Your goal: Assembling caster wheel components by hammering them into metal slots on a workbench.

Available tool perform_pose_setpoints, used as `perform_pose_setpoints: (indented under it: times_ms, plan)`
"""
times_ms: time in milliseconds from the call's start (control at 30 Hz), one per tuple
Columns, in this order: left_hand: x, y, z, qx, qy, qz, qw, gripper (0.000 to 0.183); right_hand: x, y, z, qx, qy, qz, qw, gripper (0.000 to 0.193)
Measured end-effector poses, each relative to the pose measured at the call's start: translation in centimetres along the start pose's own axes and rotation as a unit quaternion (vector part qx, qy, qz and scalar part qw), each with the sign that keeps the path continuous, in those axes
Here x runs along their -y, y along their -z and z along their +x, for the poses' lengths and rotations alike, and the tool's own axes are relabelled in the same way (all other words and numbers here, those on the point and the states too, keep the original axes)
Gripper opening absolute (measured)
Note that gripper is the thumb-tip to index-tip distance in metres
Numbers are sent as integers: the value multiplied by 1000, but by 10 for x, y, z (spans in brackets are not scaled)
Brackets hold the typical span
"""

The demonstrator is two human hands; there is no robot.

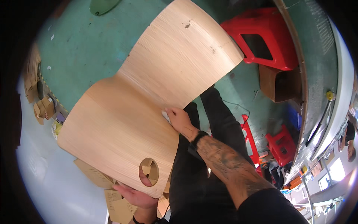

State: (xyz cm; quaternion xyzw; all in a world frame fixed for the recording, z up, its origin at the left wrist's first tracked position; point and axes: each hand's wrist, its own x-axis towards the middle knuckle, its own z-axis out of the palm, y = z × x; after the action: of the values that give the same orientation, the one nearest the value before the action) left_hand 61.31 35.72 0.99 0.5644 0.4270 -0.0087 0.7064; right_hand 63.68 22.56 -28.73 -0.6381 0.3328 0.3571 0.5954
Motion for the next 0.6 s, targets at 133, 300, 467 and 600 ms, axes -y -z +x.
perform_pose_setpoints:
  times_ms: [133, 300, 467, 600]
  plan:
    - [-14, -2, 0, -88, -8, 52, 995, 89, 46, 3, -58, 54, -10, 48, 997, 41]
    - [-16, -1, -3, -104, 7, 85, 991, 91, 51, -4, -3, 32, 113, -118, 986, 36]
    - [-21, 12, -11, -158, 10, 130, 979, 92, 31, -20, 12, -22, 57, -199, 978, 29]
    - [-15, 10, -18, -119, 21, 129, 984, 92, 33, 14, -40, 40, 45, -77, 995, 20]
